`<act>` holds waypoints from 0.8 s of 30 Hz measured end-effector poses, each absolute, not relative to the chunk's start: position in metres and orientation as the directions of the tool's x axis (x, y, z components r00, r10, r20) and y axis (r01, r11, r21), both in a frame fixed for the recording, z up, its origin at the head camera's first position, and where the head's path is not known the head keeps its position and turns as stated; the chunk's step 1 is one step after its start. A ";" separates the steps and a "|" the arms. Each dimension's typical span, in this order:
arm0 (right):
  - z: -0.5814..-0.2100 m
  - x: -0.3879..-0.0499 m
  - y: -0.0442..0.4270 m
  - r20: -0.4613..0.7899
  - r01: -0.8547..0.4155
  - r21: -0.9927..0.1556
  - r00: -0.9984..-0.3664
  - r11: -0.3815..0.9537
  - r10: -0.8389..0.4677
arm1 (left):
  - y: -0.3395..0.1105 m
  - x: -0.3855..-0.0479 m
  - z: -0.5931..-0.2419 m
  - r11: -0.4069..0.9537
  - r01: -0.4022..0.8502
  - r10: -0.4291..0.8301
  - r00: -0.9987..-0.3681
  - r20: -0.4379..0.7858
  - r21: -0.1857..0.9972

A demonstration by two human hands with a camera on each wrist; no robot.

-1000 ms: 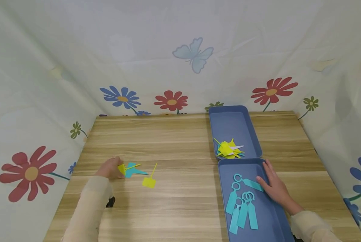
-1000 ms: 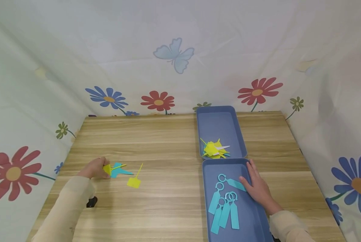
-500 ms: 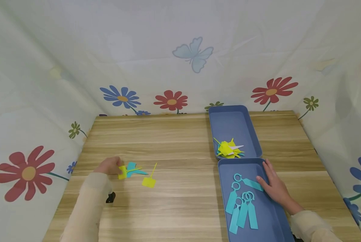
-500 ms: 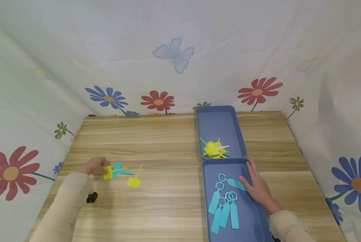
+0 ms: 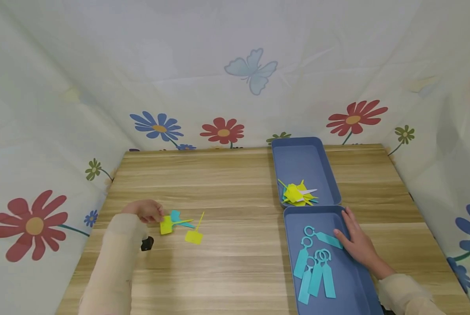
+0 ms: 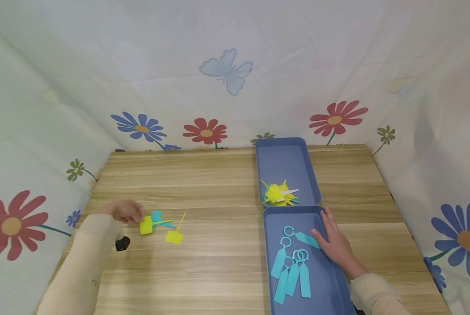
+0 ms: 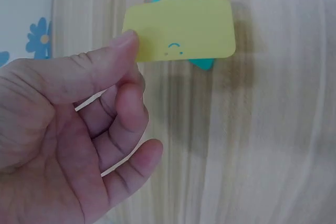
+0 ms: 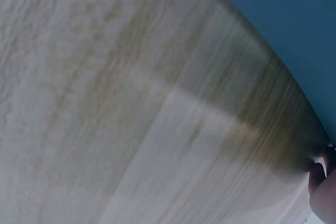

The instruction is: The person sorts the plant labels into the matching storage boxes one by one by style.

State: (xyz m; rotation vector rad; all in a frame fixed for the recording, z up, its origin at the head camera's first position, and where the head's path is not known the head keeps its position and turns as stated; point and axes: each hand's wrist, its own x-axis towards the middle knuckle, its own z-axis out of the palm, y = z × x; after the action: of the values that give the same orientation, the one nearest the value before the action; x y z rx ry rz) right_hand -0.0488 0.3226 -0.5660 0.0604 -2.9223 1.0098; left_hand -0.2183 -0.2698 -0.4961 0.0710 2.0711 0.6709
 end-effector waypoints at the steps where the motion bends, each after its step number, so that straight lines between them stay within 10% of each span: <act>1: -0.566 -0.049 0.323 0.059 -0.053 -0.617 -0.998 0.785 -0.021 | -0.268 -0.219 -0.495 0.843 -0.220 0.302 -0.563 -0.769 0.492; 24: -0.568 -0.050 0.323 0.046 -0.037 -0.622 -0.999 0.782 -0.011 | -0.188 -0.236 -0.486 0.657 -0.316 0.451 -0.563 -0.692 0.685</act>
State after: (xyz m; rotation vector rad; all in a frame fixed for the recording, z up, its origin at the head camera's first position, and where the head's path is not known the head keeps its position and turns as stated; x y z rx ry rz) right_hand -0.0496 0.3235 -0.5683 0.0401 -2.9282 1.0227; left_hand -0.2356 -0.1879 -0.4859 0.1061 1.9215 1.0113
